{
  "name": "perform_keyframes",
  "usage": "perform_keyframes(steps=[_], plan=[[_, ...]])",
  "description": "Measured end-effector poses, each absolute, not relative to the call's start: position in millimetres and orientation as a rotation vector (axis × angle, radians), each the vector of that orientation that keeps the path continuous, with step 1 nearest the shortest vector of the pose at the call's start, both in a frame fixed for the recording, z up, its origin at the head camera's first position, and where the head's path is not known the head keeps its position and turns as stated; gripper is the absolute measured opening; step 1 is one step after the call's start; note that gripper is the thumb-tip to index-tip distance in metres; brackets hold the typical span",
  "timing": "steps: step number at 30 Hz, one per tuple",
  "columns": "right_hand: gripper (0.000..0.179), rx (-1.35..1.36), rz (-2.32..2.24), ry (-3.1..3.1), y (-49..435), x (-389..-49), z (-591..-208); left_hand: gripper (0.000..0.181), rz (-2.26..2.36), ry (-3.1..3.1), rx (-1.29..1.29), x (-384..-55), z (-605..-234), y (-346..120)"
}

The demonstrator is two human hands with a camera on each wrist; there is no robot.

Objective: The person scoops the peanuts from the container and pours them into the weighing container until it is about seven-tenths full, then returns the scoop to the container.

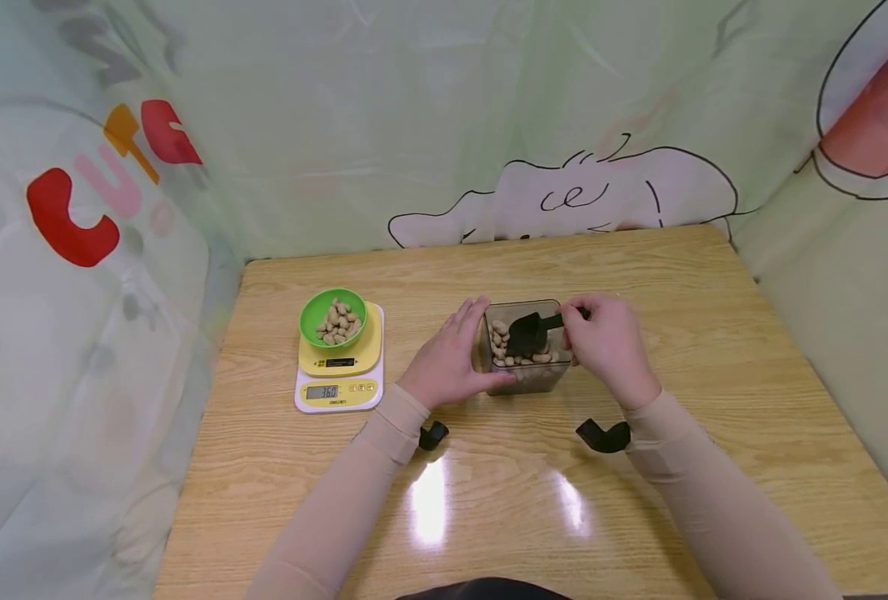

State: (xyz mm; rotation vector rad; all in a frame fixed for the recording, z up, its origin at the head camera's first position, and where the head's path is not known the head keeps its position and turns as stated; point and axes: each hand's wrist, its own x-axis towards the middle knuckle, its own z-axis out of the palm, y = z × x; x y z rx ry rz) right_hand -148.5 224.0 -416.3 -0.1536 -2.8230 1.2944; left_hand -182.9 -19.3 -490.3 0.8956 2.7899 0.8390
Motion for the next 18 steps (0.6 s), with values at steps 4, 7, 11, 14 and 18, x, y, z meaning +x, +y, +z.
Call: perform_keyframes(steps=[4, 7, 11, 14, 18], plan=[[0.030, -0.025, 1.174, -2.809, 223.1, -152.5, -423.1, 0.121, 0.853, 2.784, 0.898, -184.6, -491.8, -20.3], [0.022, 0.183, 0.962, -2.752, 222.3, -153.1, -428.7, 0.121, 0.859, 2.785, 0.899, -185.2, -492.9, -20.9], [0.017, 0.387, 0.796, -2.666, 221.8, -151.9, -430.6, 0.121, 0.870, 2.789, 0.909, -186.2, -495.3, -21.9], [0.016, 0.414, 0.768, -2.621, 221.2, -148.1, -425.9, 0.121, 0.874, 2.790, 0.918, -187.4, -497.5, -21.4], [0.017, 0.369, 0.698, -2.586, 221.1, -142.6, -414.8, 0.122, 0.877, 2.786, 0.910, -188.4, -499.5, -21.2]])
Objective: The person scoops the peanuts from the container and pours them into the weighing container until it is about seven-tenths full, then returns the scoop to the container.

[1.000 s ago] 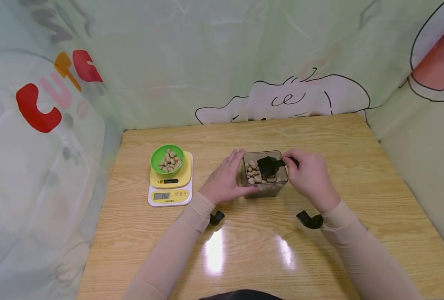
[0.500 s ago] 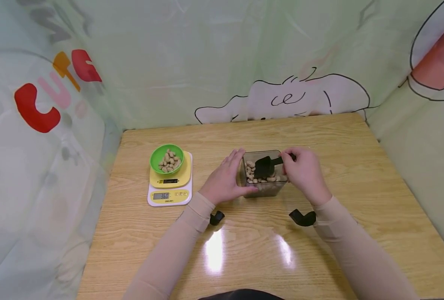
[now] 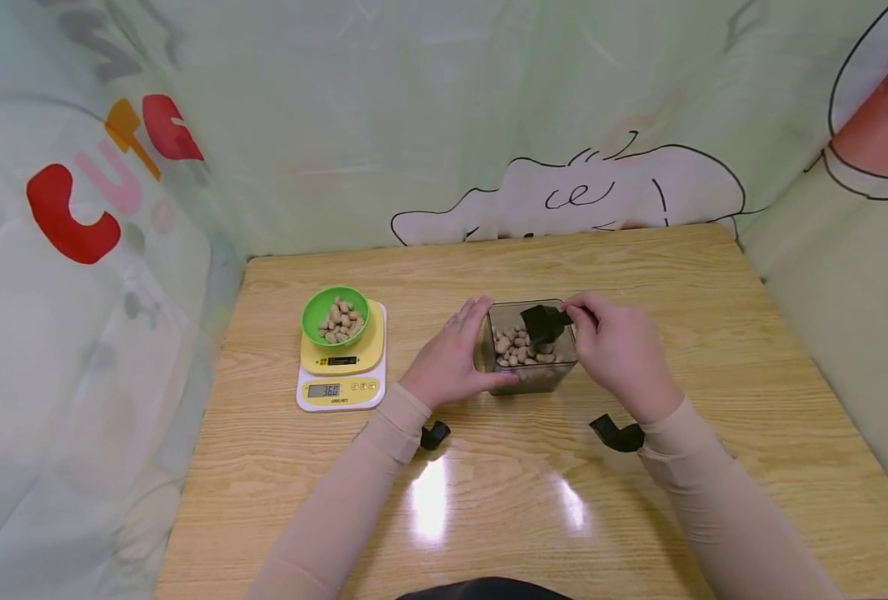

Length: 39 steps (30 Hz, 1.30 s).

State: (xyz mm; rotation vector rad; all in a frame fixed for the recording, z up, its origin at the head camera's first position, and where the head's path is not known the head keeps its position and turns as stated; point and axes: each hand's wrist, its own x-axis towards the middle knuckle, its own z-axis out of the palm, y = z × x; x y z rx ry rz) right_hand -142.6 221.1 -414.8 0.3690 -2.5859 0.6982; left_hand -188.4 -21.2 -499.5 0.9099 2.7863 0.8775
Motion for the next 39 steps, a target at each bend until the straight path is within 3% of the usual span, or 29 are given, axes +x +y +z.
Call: perform_keyframes(steps=[9, 19, 31, 39], plan=[[0.021, 0.287, 0.657, -2.674, 219.1, -145.8, -407.7, 0.123, 0.886, 2.769, 0.888, -188.0, -496.6, -21.7], [0.037, -0.140, 1.122, -2.903, 230.2, -161.0, -412.9, 0.125, 0.857, 2.768, 0.890, -188.2, -495.6, -21.1], [0.020, 0.404, 0.799, -2.871, 227.4, -164.8, -416.0, 0.122, 0.892, 2.755, 0.869, -188.7, -495.3, -21.8], [0.034, -0.078, 1.178, -2.963, 231.6, -167.0, -416.2, 0.123, 0.880, 2.759, 0.890, -186.8, -492.2, -20.5]])
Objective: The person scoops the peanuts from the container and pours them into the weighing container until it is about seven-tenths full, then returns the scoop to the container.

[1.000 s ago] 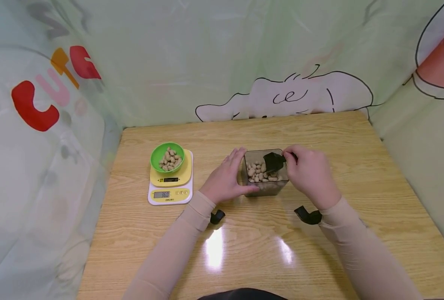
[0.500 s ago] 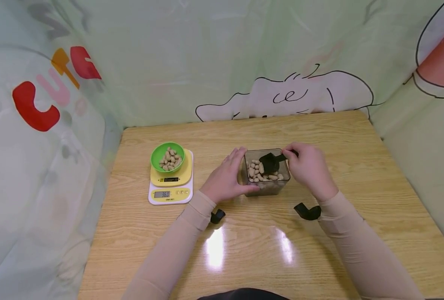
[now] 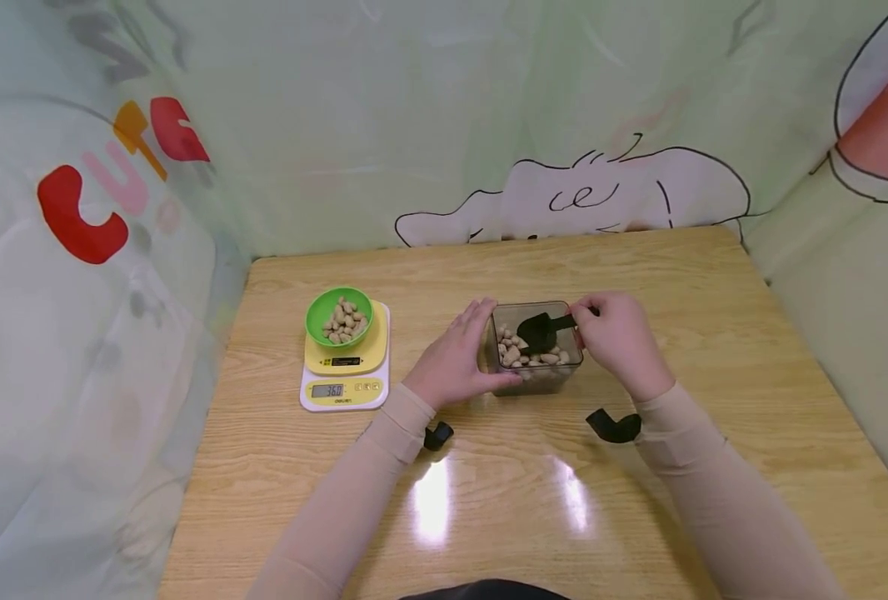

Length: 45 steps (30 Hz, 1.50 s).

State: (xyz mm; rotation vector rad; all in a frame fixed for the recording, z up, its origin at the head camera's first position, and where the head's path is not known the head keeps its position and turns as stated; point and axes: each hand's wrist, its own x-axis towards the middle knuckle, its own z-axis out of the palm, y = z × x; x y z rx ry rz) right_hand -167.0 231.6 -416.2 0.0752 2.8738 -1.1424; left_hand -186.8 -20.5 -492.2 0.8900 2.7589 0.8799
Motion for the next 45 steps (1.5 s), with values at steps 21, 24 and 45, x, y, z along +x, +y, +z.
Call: perform_keyframes(steps=[21, 24, 45], plan=[[0.039, 0.166, -1.209, 2.862, 221.0, -159.6, -425.2, 0.123, 0.899, 2.763, 0.928, -188.3, -499.0, -20.4], [0.036, 0.150, -1.213, 2.837, 222.2, -160.5, -425.4, 0.123, 0.893, 2.761, 0.922, -188.3, -498.6, -20.4], [0.030, -0.009, -1.203, 2.675, 221.9, -175.9, -418.8, 0.121, 0.929, 2.753, 0.904, -190.7, -503.2, -21.6]])
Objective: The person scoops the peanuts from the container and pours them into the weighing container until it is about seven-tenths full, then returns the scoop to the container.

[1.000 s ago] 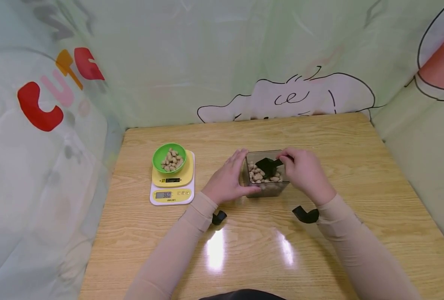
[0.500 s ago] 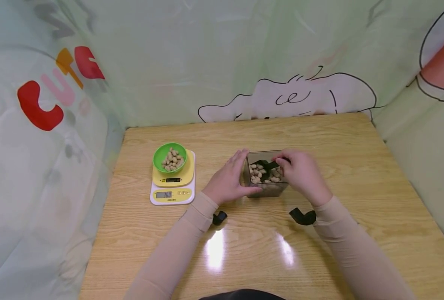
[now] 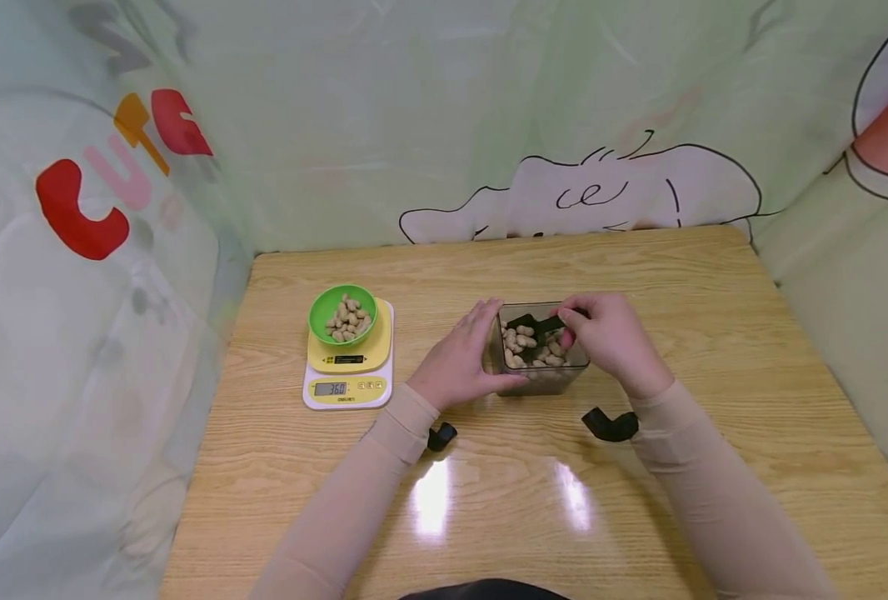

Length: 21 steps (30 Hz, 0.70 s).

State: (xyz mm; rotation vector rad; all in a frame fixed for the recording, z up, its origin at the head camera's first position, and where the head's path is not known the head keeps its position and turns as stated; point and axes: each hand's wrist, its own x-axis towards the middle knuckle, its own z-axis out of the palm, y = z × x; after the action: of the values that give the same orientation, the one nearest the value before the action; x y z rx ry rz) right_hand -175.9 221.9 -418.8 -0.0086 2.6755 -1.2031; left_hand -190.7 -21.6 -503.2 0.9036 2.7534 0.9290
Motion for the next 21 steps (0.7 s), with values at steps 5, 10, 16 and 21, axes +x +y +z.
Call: perform_keyframes(steps=[5, 10, 16, 21], plan=[[0.026, -0.144, -1.119, 2.750, 222.5, -173.1, -421.6, 0.121, 0.911, 2.762, 0.898, -190.5, -502.5, -21.7], [0.033, -0.002, -1.227, 2.665, 224.6, -174.7, -419.7, 0.122, 0.909, 2.763, 0.906, -190.4, -502.2, -21.2], [0.032, 0.072, -1.348, 2.592, 227.4, -177.1, -420.1, 0.124, 0.908, 2.759, 0.895, -190.6, -502.8, -21.0], [0.024, -0.045, -1.191, 2.686, 228.0, -173.8, -419.9, 0.123, 0.916, 2.759, 0.903, -191.2, -502.4, -21.8]])
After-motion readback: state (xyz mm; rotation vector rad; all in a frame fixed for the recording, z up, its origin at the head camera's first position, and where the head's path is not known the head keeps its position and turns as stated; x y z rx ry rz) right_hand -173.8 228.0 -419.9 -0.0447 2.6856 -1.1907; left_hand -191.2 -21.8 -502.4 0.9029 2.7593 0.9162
